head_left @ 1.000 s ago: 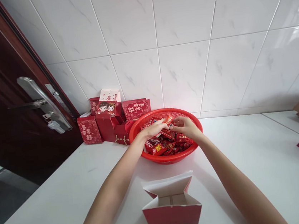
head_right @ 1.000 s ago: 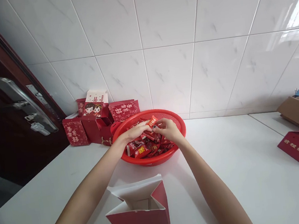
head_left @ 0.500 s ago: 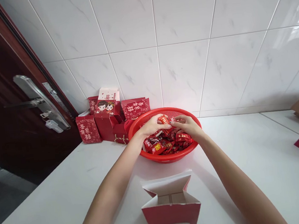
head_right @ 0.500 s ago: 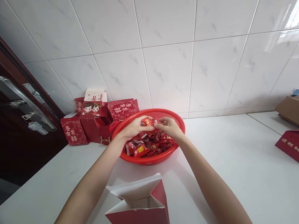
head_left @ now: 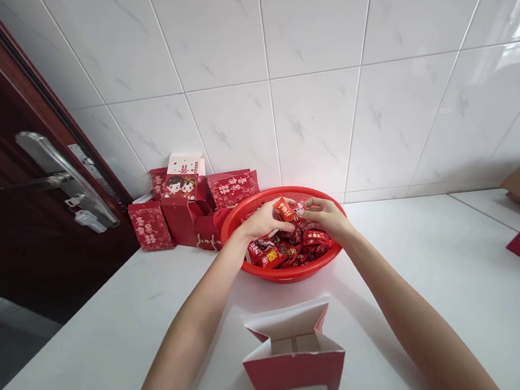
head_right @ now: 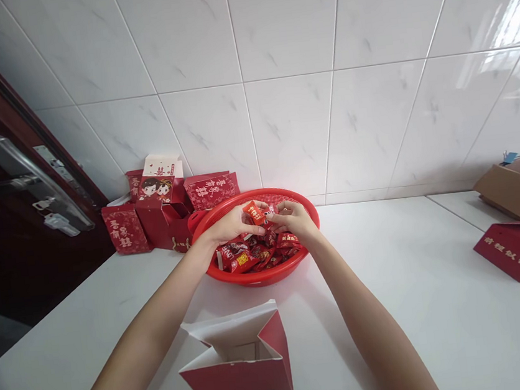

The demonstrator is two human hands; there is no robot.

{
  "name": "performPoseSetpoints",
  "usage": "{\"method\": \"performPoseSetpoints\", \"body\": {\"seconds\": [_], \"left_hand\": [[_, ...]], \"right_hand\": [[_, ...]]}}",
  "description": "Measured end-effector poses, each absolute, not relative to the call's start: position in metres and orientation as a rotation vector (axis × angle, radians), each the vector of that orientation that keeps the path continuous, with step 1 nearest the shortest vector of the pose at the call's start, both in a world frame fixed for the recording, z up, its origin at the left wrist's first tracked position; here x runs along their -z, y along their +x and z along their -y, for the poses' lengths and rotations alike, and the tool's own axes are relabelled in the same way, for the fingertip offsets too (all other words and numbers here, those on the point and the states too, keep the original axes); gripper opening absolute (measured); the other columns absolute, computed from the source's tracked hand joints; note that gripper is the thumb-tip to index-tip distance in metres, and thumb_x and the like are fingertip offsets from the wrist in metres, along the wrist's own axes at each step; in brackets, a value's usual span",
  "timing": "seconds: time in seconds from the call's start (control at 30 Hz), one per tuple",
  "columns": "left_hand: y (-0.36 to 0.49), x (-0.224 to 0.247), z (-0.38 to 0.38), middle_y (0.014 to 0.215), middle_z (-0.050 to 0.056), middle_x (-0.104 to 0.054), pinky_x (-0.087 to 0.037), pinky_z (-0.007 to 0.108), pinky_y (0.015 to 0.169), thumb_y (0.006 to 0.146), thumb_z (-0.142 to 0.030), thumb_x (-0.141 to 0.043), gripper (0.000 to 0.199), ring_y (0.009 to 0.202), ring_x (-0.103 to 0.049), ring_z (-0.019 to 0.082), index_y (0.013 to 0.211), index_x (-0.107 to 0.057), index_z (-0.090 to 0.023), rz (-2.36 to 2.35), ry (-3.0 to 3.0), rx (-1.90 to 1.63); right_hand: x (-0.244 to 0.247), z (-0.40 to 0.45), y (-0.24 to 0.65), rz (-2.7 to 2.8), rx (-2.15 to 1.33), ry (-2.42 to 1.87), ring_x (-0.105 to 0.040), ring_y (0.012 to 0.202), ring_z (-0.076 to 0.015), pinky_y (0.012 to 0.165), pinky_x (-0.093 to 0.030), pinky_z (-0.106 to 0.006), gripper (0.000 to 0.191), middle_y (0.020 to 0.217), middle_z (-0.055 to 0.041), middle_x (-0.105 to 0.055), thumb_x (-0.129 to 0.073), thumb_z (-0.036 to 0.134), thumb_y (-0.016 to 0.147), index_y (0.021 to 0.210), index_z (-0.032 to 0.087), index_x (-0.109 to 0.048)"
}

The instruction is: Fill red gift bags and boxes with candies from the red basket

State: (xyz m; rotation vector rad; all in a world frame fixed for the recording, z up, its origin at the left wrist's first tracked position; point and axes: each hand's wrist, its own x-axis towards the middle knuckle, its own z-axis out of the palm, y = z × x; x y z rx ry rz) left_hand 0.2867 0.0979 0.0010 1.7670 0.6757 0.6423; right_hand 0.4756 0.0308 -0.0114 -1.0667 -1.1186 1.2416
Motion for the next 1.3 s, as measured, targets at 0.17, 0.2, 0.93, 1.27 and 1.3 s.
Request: {"method": "performPoseSetpoints", "body": {"seconds": [0.17, 0.2, 0.93, 1.27, 1.3], "left_hand": [[0.285, -0.005, -0.095, 0.108, 0.004, -0.073, -0.052, 0.042, 0.098, 0.056, -0.016, -0.089, 0.071, 0.107, -0.068, 0.024, 0.123, -0.064, -0.018, -0.657, 1.764, -0.607], [0.285, -0.006, -0.094, 0.109, 0.004, -0.073, -0.052, 0.042, 0.099, 0.056, -0.016, -0.089, 0.071, 0.108, -0.068, 0.024, 0.123, -0.065, -0.019, -0.655, 1.759, -0.61], [0.293, -0.009, -0.095, 0.083, 0.005, -0.075, -0.06, 0.037, 0.082, 0.081, -0.017, -0.072, 0.006, 0.08, -0.073, 0.02, 0.086, -0.069, -0.015, -0.747, 1.335, -0.751], [0.292, -0.012, -0.093, 0.084, 0.005, -0.075, -0.054, 0.028, 0.069, 0.079, -0.017, -0.063, 0.029, 0.064, -0.064, 0.013, 0.105, -0.077, -0.015, -0.734, 1.34, -0.766], [0.293, -0.012, -0.093, 0.083, 0.004, -0.075, -0.053, 0.028, 0.067, 0.079, -0.019, -0.062, 0.029, 0.063, -0.063, 0.013, 0.104, -0.077, -0.015, -0.735, 1.342, -0.772]], "right_hand": [[0.012, -0.031, 0.477, 1.114, -1.295, -1.048, -0.066, 0.058, -0.0131, 0.062, -0.055, -0.025, 0.042, 0.069, -0.0001, -0.071, -0.093, 0.037, 0.056, 0.075, 0.02, -0.059], [0.012, -0.031, 0.477, 1.11, -1.293, -1.049, -0.065, 0.058, -0.0129, 0.062, -0.055, -0.025, 0.042, 0.069, 0.0002, -0.071, -0.092, 0.037, 0.055, 0.075, 0.02, -0.059], [0.015, -0.039, 0.477, 0.812, -1.156, -1.026, -0.063, 0.068, -0.0144, 0.059, -0.054, -0.025, 0.028, 0.075, 0.0016, -0.068, -0.085, 0.04, 0.063, 0.074, 0.022, -0.066], [0.022, -0.043, 0.477, 0.863, -1.194, -0.993, -0.066, 0.066, -0.0169, 0.058, -0.057, -0.028, 0.027, 0.073, -0.0004, -0.071, -0.085, 0.037, 0.068, 0.082, 0.021, -0.068], [0.023, -0.043, 0.477, 0.874, -1.202, -1.009, -0.066, 0.067, -0.017, 0.058, -0.057, -0.028, 0.026, 0.074, -0.0007, -0.071, -0.084, 0.037, 0.07, 0.083, 0.021, -0.069]]}}
